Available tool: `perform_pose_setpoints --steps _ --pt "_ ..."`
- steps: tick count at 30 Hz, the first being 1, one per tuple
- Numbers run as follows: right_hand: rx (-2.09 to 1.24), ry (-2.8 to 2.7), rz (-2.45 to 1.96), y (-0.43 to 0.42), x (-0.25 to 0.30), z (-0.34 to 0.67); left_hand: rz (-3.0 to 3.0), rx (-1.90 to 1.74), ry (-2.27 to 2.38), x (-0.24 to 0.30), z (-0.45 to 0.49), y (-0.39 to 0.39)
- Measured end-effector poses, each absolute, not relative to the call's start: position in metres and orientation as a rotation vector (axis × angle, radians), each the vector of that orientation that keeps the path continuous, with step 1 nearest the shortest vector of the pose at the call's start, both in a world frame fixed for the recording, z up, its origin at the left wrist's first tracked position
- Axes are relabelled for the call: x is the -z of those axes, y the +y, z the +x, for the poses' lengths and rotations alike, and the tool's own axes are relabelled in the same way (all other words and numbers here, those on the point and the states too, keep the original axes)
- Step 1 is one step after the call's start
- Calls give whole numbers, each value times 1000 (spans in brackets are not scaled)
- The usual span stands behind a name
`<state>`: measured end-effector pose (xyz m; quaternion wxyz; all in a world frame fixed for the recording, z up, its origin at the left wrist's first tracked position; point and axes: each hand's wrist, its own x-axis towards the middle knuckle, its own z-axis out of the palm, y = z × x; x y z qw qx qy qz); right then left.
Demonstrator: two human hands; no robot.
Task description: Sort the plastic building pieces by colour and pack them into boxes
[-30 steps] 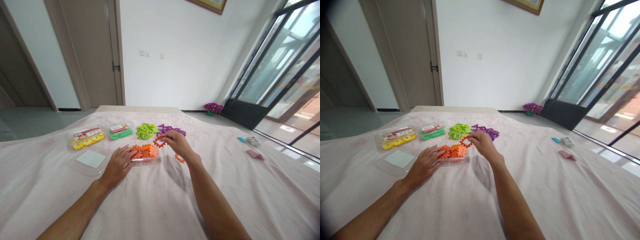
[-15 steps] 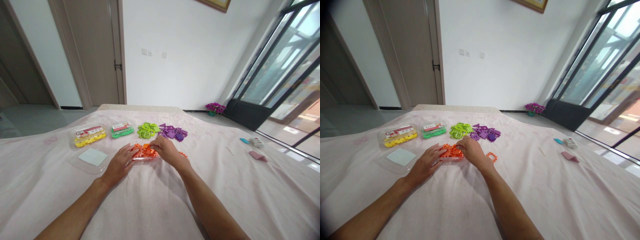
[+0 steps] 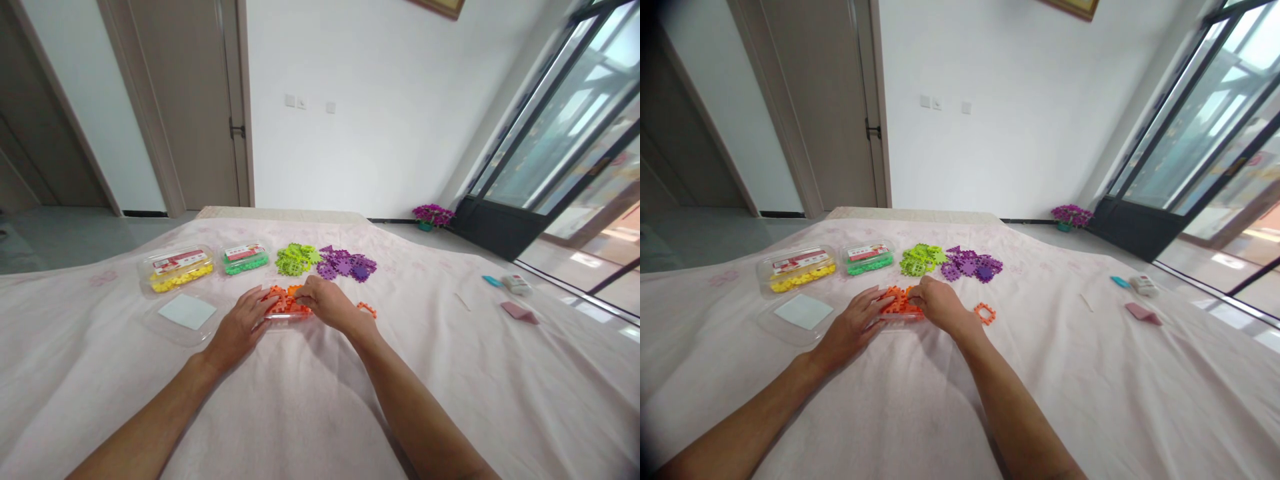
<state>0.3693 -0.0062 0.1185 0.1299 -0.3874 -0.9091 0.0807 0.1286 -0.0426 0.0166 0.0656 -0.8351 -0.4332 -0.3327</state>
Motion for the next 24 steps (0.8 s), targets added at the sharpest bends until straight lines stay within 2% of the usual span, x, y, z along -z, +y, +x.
perform_pose_setpoints --steps 9,17,24 --pt "13 -2740 -1328 -16 -124 360 -2523 1004 -1333 -18 129 -44" --pt "-111 -2722 -1288 -12 -115 359 -2516 1005 -1322 -18 129 -43" --pt "-310 -2471 -1254 -3 -97 358 -2515 1015 -1347 -18 130 -43"
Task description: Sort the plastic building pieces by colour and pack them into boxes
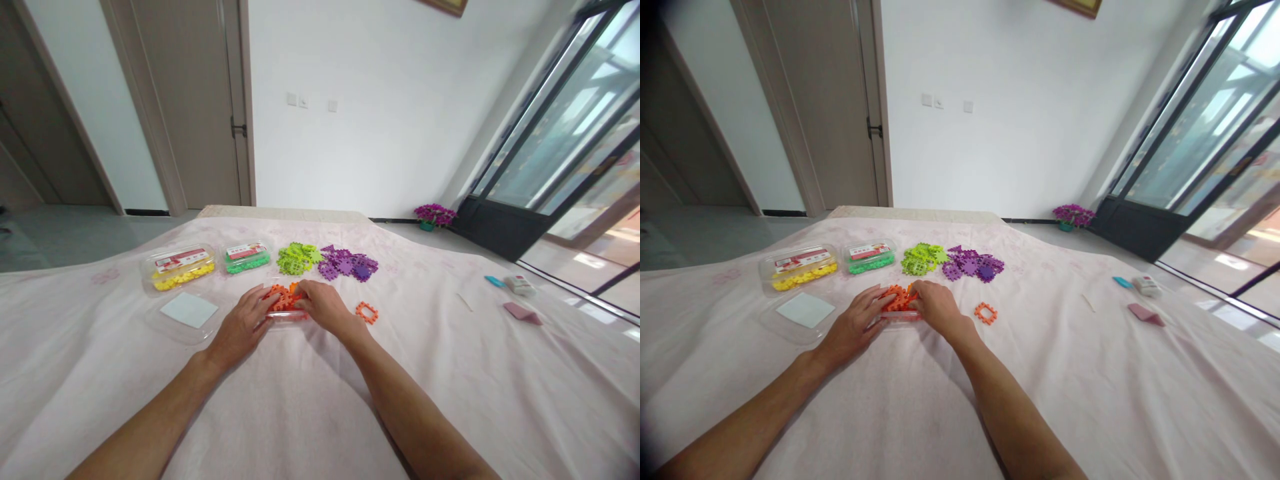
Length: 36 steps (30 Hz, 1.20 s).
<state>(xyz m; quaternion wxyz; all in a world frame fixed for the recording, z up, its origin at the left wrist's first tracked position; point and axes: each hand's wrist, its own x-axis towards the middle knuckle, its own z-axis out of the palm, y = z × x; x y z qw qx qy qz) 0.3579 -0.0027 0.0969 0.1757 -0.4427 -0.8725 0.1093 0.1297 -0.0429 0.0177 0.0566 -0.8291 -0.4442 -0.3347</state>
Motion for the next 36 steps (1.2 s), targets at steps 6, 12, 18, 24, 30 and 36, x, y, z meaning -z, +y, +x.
perform_pose_setpoints --steps 6,12,18,24,30,36 --pt "-471 -2425 -1159 2 -93 365 -2520 1024 -1347 -18 130 -43" --pt "-387 -2326 -1245 1 -88 365 -2515 1017 -1358 -15 130 -42" --pt "-372 -2344 -1296 -1 -91 365 -2513 1011 -1369 -18 130 -42" --pt "-292 -2387 -1286 -1 -91 368 -2510 1003 -1353 -16 129 -41" --pt "-278 -2450 -1025 5 -75 372 -2516 983 -1358 -15 129 -40" --pt "-254 -2460 -1081 7 -75 372 -2502 1011 -1344 -15 129 -40"
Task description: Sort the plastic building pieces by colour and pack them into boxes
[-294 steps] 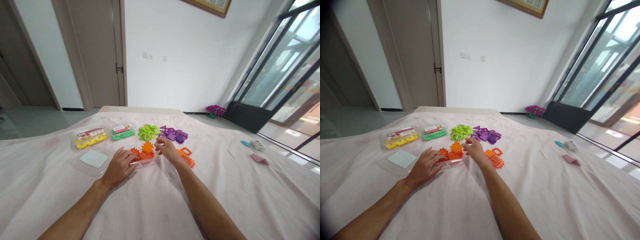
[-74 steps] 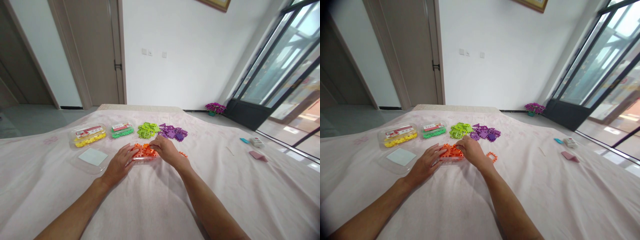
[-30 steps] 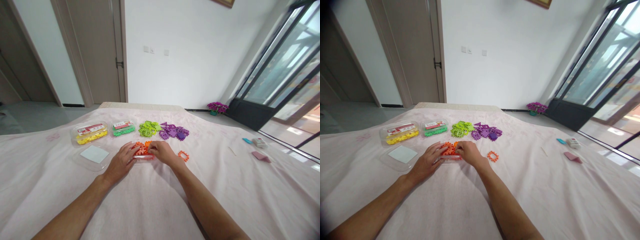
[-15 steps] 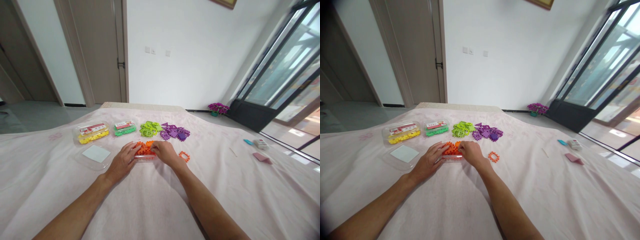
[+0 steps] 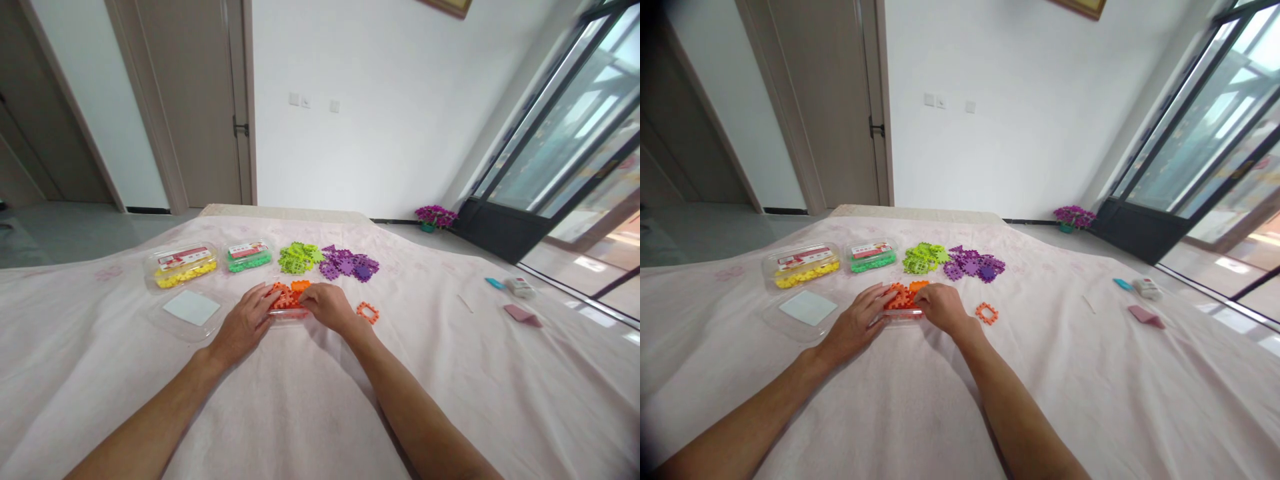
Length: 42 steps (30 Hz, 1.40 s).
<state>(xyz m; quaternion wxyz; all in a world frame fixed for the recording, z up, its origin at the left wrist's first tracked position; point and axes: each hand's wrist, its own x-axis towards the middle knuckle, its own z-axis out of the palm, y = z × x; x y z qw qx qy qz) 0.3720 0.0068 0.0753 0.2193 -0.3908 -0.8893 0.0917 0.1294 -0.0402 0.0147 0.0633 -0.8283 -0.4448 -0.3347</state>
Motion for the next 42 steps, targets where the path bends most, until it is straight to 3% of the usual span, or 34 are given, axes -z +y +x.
perform_pose_setpoints --steps 9,33,42 --pt "-209 -2576 -1105 -5 -100 372 -2508 1000 -1369 -18 131 -43" --pt "-112 -2432 -1373 -9 -85 348 -2518 979 -1435 -25 129 -47" --pt "-308 -2220 -1352 1 -72 343 -2552 925 -1406 -27 130 -48"
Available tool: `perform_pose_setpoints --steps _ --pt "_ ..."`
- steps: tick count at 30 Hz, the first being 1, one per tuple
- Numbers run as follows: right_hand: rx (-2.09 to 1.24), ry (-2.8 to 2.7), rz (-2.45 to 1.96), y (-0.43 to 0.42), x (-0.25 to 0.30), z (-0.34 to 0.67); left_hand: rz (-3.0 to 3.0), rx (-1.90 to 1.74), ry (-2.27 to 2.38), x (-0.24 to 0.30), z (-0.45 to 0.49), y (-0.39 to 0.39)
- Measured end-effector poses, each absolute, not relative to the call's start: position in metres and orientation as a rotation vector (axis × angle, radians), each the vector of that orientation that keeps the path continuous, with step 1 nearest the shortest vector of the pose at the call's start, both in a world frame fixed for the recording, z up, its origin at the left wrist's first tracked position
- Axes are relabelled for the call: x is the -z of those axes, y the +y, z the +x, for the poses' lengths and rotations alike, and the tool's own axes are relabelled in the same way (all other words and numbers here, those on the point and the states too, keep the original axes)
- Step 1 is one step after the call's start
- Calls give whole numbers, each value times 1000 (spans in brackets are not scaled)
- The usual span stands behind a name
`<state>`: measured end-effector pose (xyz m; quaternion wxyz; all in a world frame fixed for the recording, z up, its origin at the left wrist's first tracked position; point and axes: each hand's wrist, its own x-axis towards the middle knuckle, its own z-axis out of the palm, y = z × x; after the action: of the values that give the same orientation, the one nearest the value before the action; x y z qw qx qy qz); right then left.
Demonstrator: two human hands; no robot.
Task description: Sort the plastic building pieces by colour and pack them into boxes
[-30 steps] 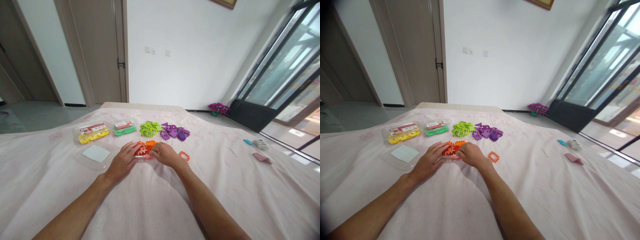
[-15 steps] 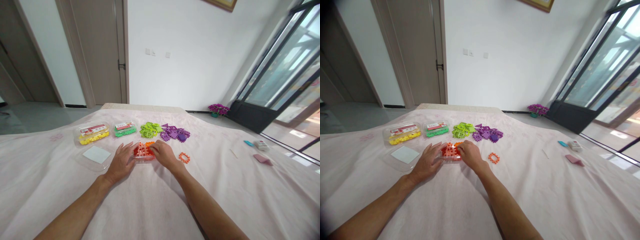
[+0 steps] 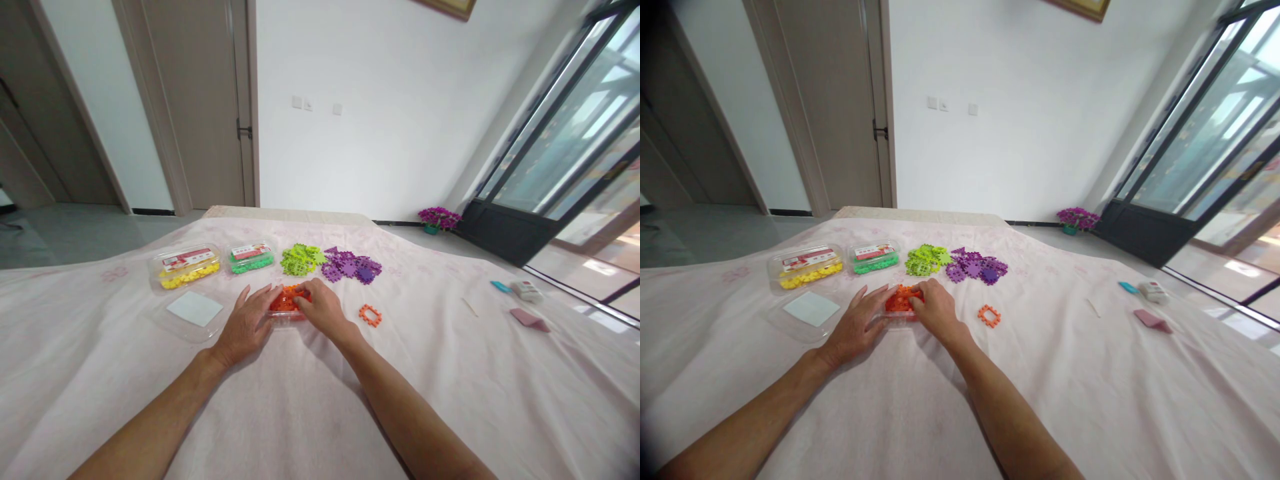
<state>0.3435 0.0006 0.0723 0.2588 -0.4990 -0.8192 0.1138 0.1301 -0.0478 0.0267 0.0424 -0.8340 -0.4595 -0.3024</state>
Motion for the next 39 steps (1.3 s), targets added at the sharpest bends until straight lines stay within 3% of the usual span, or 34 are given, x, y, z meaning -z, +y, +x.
perform_pose_setpoints --steps 6,15,21,30,39 --pt "-245 -2134 -1401 15 -95 372 -2476 785 -1412 -30 135 -50" --pt "-292 -2221 -2204 28 -118 471 -2253 769 -1496 -37 141 -53" --pt "-432 -2271 -2348 29 -108 482 -2312 817 -1369 -35 138 -53" --pt "-451 -2160 -2107 41 -99 490 -2490 740 -1266 -33 136 -50" --pt "-897 -1651 -1366 39 -101 436 -2491 730 -1280 -38 136 -53"
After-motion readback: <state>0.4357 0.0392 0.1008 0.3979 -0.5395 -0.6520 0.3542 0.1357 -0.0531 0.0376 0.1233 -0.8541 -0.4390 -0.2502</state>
